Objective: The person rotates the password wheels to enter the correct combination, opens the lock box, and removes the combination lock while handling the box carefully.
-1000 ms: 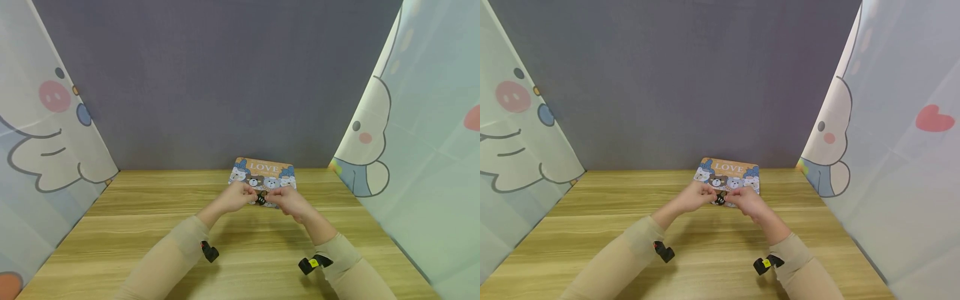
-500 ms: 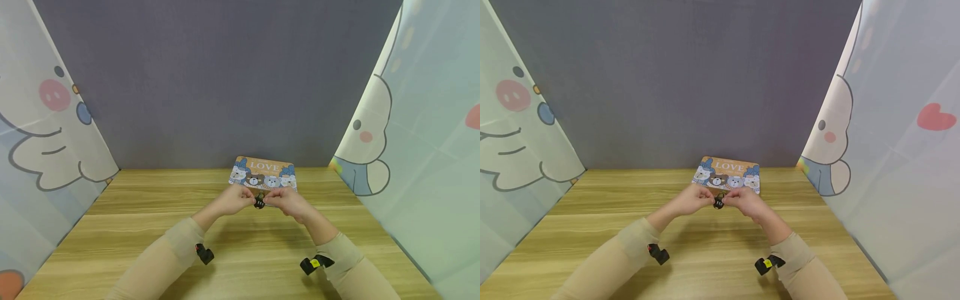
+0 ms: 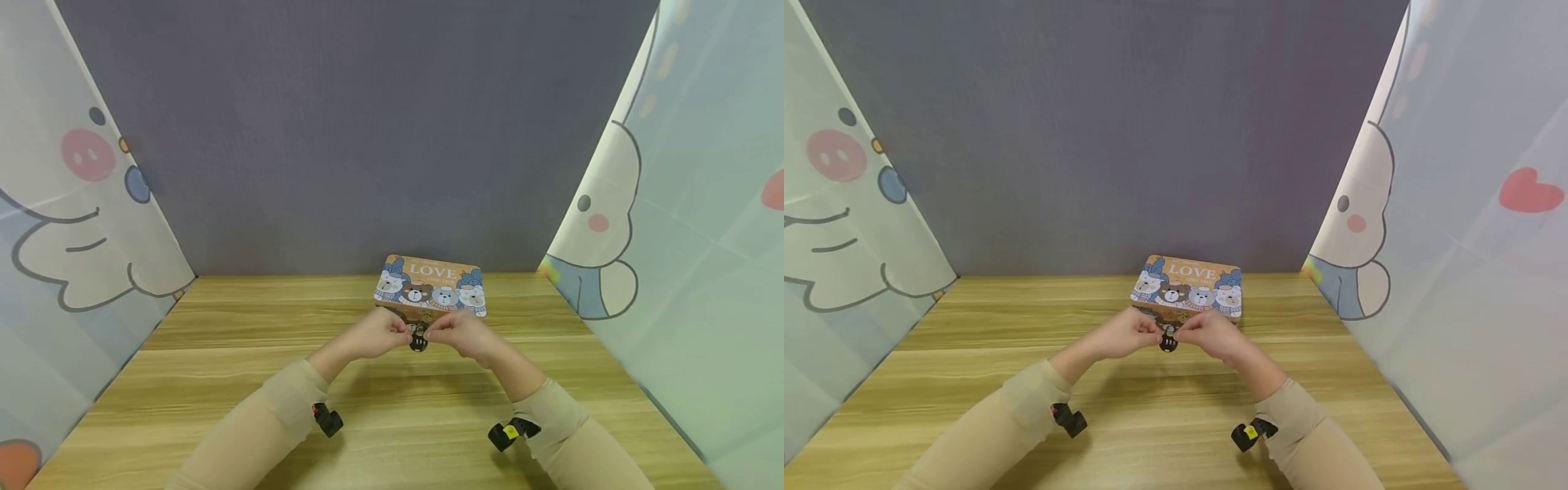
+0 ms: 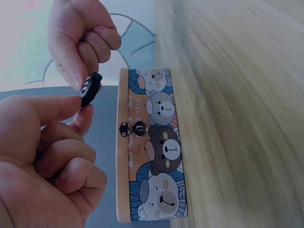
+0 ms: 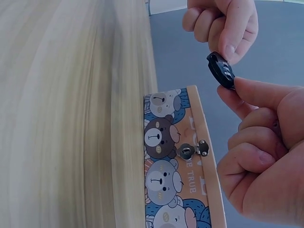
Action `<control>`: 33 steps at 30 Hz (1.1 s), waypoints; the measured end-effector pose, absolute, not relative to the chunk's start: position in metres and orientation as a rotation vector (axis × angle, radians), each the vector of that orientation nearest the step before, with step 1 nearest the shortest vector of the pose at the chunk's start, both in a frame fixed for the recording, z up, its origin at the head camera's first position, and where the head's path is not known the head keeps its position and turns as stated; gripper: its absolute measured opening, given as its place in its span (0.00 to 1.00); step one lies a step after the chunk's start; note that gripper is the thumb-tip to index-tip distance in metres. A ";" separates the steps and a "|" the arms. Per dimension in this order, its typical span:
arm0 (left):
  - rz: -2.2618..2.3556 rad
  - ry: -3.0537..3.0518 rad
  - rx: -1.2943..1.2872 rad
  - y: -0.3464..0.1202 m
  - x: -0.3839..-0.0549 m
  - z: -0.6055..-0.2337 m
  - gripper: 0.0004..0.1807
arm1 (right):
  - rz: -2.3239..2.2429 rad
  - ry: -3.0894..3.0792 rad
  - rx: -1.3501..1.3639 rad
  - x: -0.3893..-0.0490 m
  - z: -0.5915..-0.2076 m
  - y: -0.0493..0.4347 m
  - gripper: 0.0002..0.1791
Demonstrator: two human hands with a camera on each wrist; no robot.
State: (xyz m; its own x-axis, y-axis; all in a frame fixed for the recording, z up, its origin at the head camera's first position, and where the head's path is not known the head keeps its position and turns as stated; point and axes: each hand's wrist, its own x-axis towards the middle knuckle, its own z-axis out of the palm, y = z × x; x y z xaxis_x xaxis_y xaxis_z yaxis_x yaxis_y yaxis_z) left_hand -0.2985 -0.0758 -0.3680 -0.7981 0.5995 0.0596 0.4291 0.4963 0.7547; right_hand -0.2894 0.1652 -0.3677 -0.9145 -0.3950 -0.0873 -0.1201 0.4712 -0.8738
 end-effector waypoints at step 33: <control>1.039 2.434 0.836 -0.095 -0.290 -0.389 0.28 | -1.210 2.456 -0.606 -0.294 -0.397 0.133 0.06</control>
State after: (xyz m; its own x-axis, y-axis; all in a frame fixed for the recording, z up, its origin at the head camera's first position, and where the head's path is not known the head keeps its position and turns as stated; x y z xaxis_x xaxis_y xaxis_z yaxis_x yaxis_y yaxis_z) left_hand -0.2896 -0.0946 -0.3894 -0.7584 0.6448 -0.0953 0.3771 0.5534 0.7427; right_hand -0.2945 0.1331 -0.3965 -0.8530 -0.5106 -0.1083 -0.2252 0.5471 -0.8062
